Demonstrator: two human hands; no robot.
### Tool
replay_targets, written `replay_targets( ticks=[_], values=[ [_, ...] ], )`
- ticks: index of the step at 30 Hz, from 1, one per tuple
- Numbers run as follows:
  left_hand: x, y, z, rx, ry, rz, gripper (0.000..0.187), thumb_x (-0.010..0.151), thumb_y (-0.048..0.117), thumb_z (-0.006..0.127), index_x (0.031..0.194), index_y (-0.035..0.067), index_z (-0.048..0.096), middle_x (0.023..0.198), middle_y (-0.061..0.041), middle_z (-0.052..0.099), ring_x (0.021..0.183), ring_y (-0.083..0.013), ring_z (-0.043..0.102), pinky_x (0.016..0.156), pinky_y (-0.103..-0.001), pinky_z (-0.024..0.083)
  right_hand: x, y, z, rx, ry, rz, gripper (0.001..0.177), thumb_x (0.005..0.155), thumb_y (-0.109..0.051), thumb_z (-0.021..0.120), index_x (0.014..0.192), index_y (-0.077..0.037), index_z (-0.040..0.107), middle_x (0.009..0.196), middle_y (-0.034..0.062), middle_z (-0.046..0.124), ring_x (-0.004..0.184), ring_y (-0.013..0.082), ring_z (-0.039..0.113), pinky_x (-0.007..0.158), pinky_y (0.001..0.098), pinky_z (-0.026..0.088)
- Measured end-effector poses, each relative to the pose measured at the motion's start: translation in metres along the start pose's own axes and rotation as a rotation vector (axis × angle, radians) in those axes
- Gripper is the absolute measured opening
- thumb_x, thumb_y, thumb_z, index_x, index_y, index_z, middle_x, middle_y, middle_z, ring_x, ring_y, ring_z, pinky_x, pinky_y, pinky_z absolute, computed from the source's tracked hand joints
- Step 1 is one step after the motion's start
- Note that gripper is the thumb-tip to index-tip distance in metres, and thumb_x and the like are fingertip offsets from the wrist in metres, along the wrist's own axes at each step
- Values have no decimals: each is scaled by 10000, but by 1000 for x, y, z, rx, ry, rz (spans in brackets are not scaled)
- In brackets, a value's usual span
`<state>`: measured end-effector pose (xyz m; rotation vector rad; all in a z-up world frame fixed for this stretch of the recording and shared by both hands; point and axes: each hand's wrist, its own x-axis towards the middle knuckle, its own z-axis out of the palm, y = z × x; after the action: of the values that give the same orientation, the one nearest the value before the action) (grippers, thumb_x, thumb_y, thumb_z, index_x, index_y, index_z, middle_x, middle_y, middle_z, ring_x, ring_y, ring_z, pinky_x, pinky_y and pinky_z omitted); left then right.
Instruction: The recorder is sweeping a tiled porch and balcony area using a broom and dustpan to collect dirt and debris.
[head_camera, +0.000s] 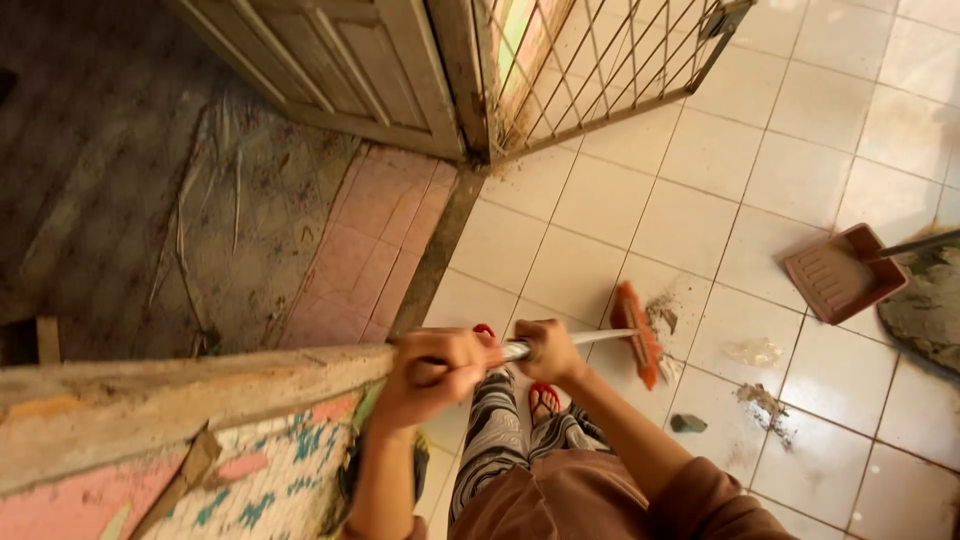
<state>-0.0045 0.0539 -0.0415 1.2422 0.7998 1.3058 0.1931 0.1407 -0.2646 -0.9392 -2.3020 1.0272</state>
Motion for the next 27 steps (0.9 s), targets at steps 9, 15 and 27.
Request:
replay_targets(
  ticks=[9,15,27],
  values=[
    [125,131,-57,382,-8,265,182,763,12,654,669,82,515,645,-11,601,599,-129,645,828,-344,626,213,-80,-4,426,221,-318,204,769,-204,736,878,-87,608,764,87,669,671,247,671,628,351,546],
    [218,47,-120,652,-362,-234,123,790,34,736,754,46,619,708,-55,617,639,-219,592,672,-385,521,267,4,-15,512,300,-59,235,849,-202,707,821,-66,518,736,138,628,636,322,568,601,381,483],
    [356,-61,-105,-126,-298,-175,179,779,50,630,621,28,547,675,-89,644,713,-206,644,1057,-486,529,203,103,-144,3,500,380,231,670,-151,773,726,-80,560,601,148,616,568,374,632,532,444,497]
  ],
)
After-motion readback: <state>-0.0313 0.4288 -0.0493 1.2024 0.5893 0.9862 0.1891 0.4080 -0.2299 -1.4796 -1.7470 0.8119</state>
